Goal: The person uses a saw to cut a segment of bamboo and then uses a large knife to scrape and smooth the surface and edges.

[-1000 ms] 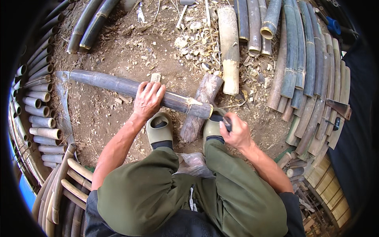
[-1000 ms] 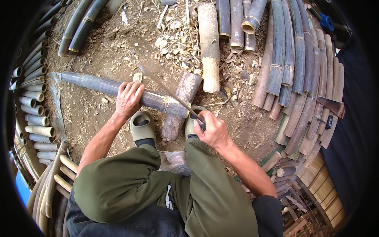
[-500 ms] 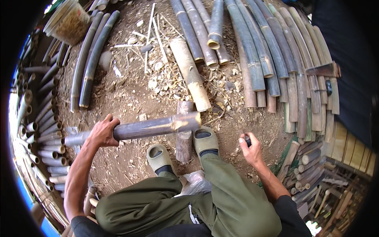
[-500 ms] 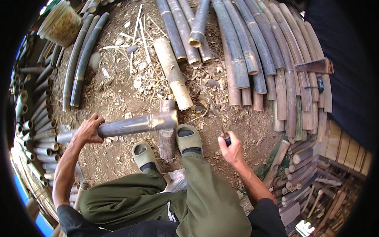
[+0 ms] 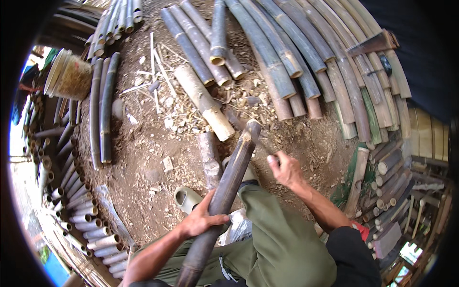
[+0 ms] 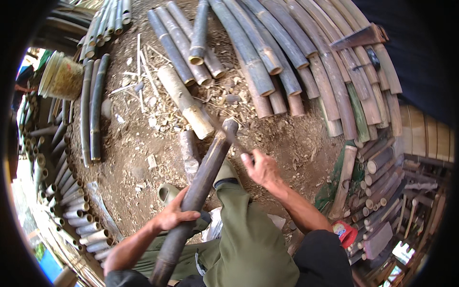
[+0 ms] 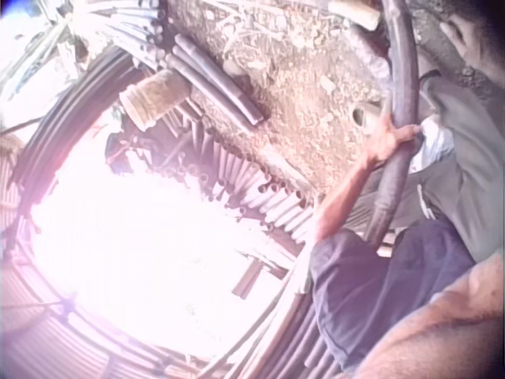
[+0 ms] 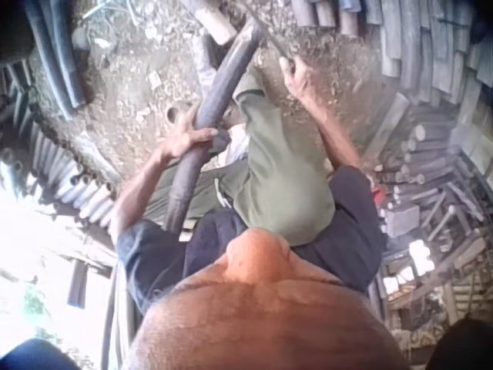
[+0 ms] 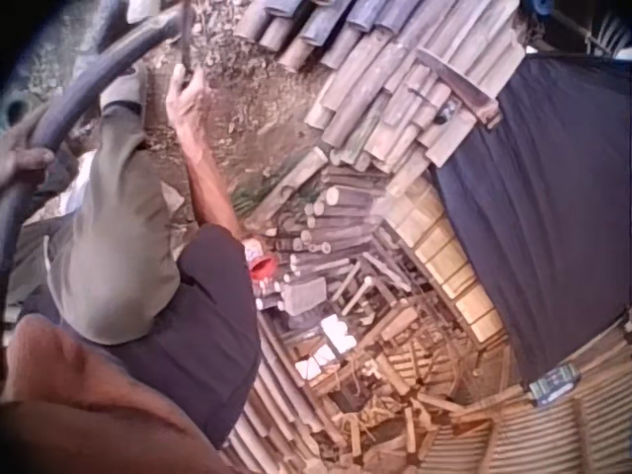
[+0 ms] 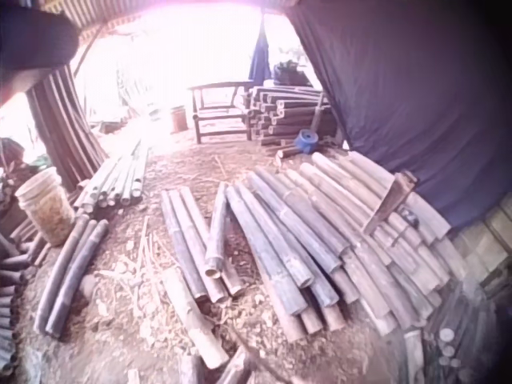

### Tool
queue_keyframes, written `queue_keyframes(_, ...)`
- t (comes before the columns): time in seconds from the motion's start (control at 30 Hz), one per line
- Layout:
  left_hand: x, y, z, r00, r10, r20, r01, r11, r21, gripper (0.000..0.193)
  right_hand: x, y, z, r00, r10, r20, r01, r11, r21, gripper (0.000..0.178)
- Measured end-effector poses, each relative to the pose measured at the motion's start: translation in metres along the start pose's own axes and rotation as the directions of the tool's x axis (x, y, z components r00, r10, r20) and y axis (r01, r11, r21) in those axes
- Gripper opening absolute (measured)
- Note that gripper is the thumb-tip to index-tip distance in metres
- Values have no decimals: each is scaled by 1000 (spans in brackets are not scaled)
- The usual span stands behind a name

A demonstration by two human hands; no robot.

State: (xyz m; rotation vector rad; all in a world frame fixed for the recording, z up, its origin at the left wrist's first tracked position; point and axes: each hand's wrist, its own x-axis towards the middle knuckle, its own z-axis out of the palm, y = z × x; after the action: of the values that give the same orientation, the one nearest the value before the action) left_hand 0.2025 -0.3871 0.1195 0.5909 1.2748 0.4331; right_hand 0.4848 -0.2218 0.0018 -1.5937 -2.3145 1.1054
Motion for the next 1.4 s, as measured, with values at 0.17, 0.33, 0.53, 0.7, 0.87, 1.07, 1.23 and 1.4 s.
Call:
queue_keyframes(0.17,41,-22,20,1000,-24,7,24,998,-52,101,-11,13,24,913,-379,149,381,924,17,58)
queue_keyframes(0.33,45,-14,20,1000,-29,4,29,1000,-4,100,22,24,26,987,1,163,-2,1000,6,55)
queue_keyframes(0.53,43,-8,20,997,-80,-23,81,996,42,102,43,48,30,994,-66,87,72,995,-67,61)
queue_keyframes(0.7,44,-12,20,998,-58,-11,57,996,-61,99,20,35,38,861,-507,-32,507,862,-13,57)
queue_keyframes(0.87,47,-7,19,994,-92,63,106,957,-271,93,44,57,40,985,-57,160,64,997,-34,64)
queue_keyframes(1.07,45,-4,17,989,-127,76,146,919,-367,86,59,68,44,983,45,175,-43,999,-16,67)
queue_keyframes(1.23,39,-10,15,978,-181,104,209,841,-499,86,42,30,52,932,-355,-66,358,933,28,65)
queue_keyframes(1.4,43,-16,12,969,-175,174,246,747,-618,80,45,34,37,961,-272,44,272,962,24,64)
